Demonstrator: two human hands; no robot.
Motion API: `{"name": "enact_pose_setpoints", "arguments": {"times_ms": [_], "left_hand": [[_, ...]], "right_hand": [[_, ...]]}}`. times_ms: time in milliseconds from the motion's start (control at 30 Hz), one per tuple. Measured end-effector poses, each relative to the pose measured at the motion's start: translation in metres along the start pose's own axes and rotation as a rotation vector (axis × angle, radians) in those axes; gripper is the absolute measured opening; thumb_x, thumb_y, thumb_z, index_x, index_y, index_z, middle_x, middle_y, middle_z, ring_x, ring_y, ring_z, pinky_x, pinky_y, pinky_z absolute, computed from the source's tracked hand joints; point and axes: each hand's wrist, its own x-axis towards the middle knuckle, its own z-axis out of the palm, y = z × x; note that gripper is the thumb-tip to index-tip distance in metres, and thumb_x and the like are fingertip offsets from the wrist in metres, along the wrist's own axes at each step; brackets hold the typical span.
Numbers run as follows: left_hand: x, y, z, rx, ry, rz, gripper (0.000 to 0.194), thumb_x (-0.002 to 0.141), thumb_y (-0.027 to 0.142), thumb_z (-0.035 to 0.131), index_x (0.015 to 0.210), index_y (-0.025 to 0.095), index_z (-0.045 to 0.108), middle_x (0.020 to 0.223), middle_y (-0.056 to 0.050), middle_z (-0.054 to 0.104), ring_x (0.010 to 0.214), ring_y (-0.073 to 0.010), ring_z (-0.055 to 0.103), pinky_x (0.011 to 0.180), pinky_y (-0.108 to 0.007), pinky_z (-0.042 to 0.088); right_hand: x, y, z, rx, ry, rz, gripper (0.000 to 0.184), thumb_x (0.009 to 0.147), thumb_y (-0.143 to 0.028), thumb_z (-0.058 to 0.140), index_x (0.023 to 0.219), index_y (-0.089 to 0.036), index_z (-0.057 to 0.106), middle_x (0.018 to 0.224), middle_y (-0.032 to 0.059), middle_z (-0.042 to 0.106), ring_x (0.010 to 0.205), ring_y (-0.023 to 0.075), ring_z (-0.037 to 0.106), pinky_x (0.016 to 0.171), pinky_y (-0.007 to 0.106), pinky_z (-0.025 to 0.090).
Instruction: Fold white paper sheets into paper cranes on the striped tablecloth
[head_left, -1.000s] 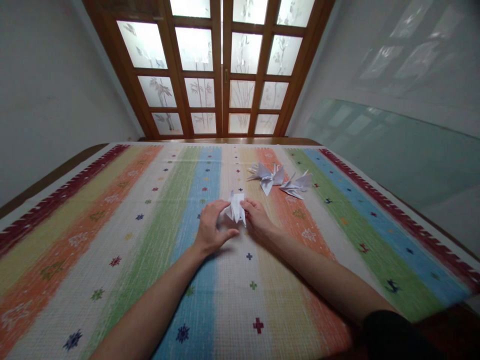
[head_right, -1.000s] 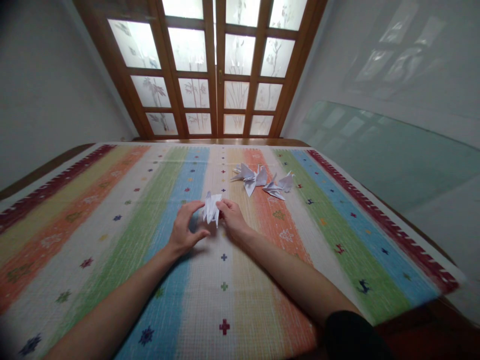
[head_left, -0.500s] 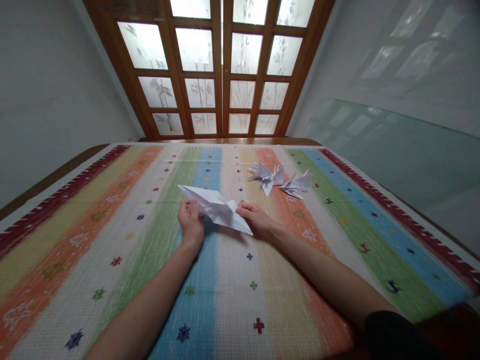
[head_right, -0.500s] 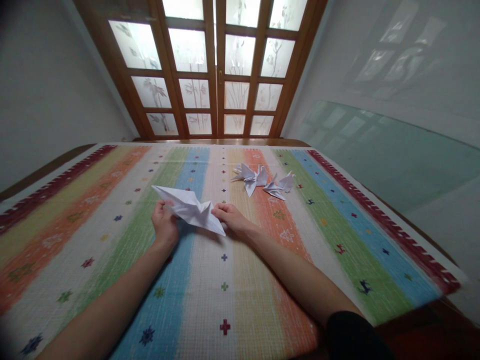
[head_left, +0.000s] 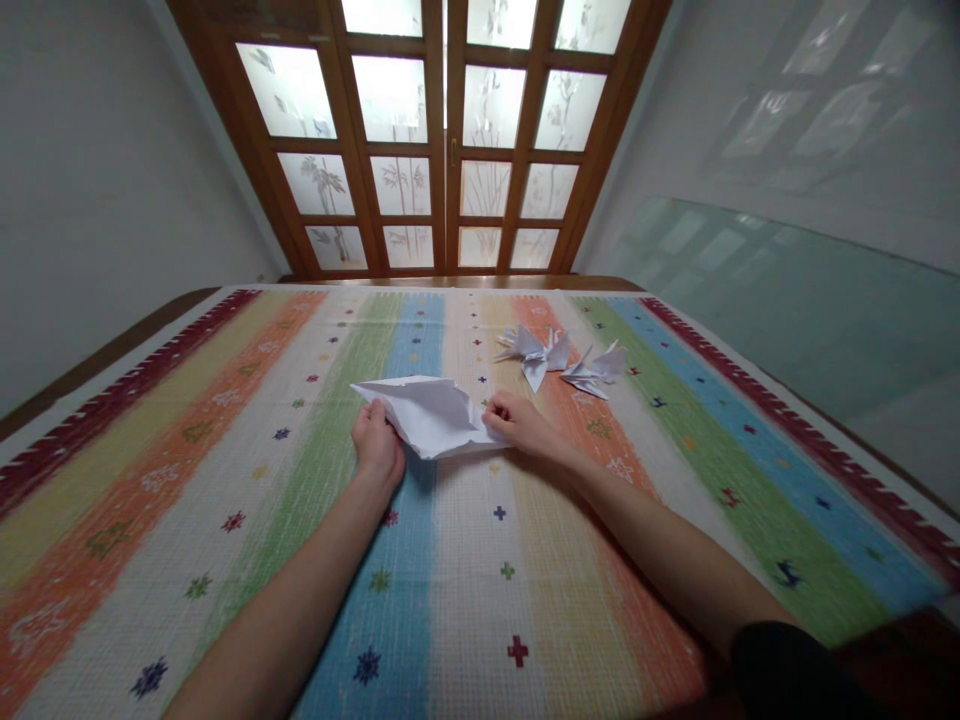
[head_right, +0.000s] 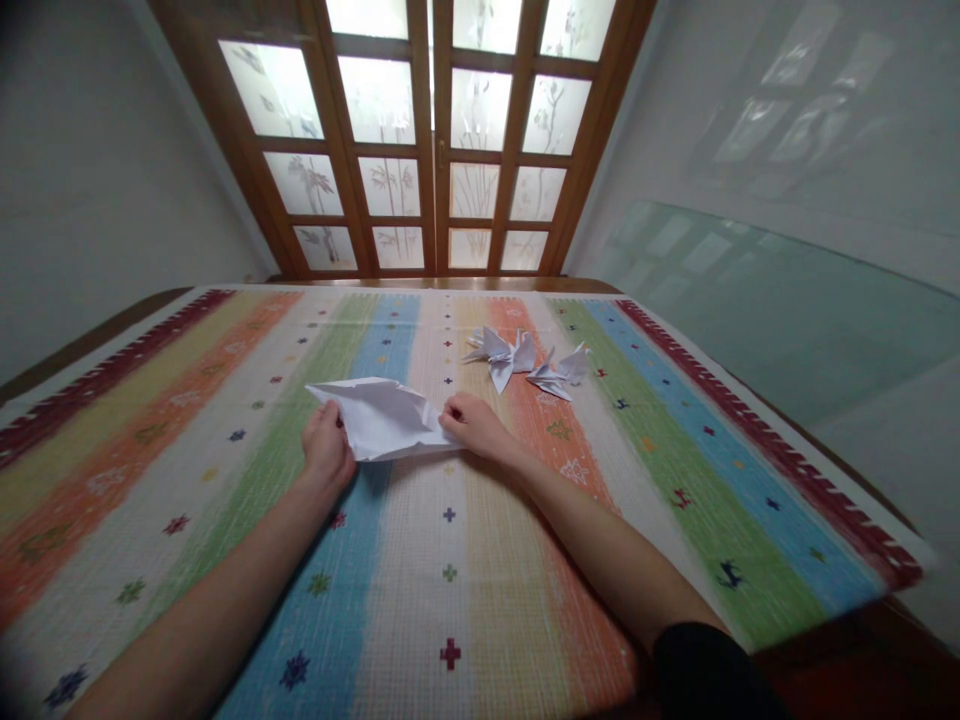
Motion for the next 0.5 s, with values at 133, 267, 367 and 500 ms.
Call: {"name": "enact_pose_setpoints", "arguments": {"times_ms": [133, 267, 367, 500], "left_hand": [[-0.004, 0.001, 0.001, 0.047, -0.021, 0.014, 0.027, 0.073, 0.040, 0.065, 0.073, 0.019, 0.049, 0.063, 0.006, 0.055, 0.055, -0.0090, 0.052, 0.058, -0.021, 0.042], [-0.008, 0.004, 0.000, 0.121, -0.039, 0.019, 0.029, 0.071, 0.043, 0.065, 0.074, 0.019, 0.049, 0.063, 0.006, 0.054, 0.055, -0.0100, 0.052, 0.058, -0.023, 0.043], [-0.008, 0.004, 0.000, 0.157, -0.060, 0.024, 0.027, 0.071, 0.043, 0.063, 0.073, 0.019, 0.050, 0.064, 0.005, 0.053, 0.057, -0.0105, 0.052, 0.060, -0.024, 0.043], [-0.005, 0.004, -0.001, 0.286, -0.054, 0.152, 0.027, 0.072, 0.043, 0.063, 0.079, 0.019, 0.052, 0.078, -0.001, 0.059, 0.072, -0.0149, 0.060, 0.070, -0.028, 0.048]], "right_hand": [[-0.010, 0.003, 0.002, -0.288, 0.238, -0.343, 0.038, 0.084, -0.011, 0.056, 0.120, -0.021, 0.058, 0.128, 0.0124, 0.057, 0.121, 0.0264, 0.051, 0.101, 0.046, 0.044], [-0.016, 0.000, 0.000, -0.538, 0.150, -0.711, 0.063, 0.085, -0.004, 0.055, 0.129, -0.049, 0.052, 0.141, -0.0068, 0.052, 0.139, 0.0208, 0.038, 0.118, 0.051, 0.026], [-0.012, -0.003, -0.005, -0.596, 0.032, -0.771, 0.056, 0.087, -0.007, 0.056, 0.130, -0.044, 0.055, 0.144, -0.0083, 0.052, 0.142, 0.0201, 0.036, 0.120, 0.050, 0.024], [-0.002, -0.004, -0.015, -0.521, 0.007, -0.804, 0.025, 0.093, -0.013, 0.052, 0.103, -0.029, 0.068, 0.135, -0.0035, 0.062, 0.138, 0.0185, 0.044, 0.118, 0.048, 0.030]]}}
